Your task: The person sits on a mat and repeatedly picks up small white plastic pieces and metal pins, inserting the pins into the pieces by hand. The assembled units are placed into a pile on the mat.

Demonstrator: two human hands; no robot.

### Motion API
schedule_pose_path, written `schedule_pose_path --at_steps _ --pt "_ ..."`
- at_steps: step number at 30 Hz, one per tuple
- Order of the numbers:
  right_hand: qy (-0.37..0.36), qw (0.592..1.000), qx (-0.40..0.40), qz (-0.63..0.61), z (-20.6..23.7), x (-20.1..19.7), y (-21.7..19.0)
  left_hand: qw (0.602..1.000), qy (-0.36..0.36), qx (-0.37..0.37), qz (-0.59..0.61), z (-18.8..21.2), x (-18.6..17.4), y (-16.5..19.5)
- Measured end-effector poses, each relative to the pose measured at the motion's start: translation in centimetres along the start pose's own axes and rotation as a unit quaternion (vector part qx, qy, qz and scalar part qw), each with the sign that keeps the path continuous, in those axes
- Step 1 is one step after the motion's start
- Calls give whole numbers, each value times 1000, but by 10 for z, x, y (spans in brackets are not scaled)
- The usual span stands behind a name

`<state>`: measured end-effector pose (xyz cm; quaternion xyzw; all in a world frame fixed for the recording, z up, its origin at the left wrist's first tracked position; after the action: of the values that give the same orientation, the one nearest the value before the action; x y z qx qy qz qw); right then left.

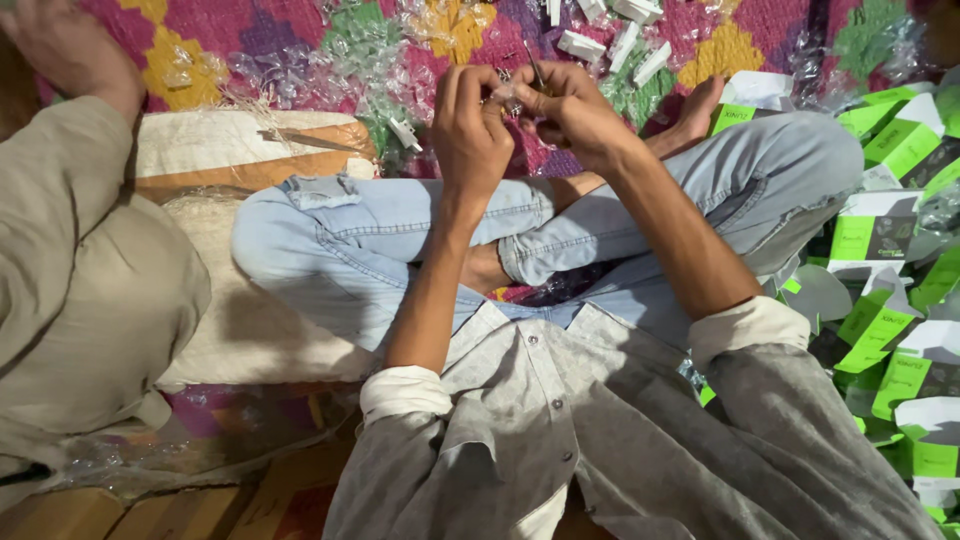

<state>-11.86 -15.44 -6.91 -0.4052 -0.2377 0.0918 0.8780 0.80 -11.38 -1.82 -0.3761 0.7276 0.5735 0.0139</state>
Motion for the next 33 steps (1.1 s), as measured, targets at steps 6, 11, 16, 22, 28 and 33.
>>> schedule_pose_path --at_steps 6,11,16,22,28,33 --pt "88 990 70 -86 -4 -11 17 989 -18 134 -67 -2 10 29" --pt "103 988 72 -87 -13 -19 30 995 -37 86 -34 -4 4 32" --pt "110 994 24 -8 -19 -22 28 999 2 43 -25 -9 0 19" --pt "77 996 -14 52 -23 -20 11 974 34 -189 120 2 14 -49" --pt "96 974 -139 150 -31 -34 0 943 130 -260 163 4 14 -99" --pt "82 741 -340 572 -35 -11 -5 971 111 -212 5 7 3 -88"
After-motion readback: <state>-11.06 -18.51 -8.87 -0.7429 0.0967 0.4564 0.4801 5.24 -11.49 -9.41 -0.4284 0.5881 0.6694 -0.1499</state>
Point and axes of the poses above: each hand's wrist, its own z-axis away from the middle knuckle, its own x-axis out of the palm, y = z × x, the point moved 10 cm from there along -z, towards the middle knuckle, and after that the axes turned 7 degrees about y, right-handed, at the moved point
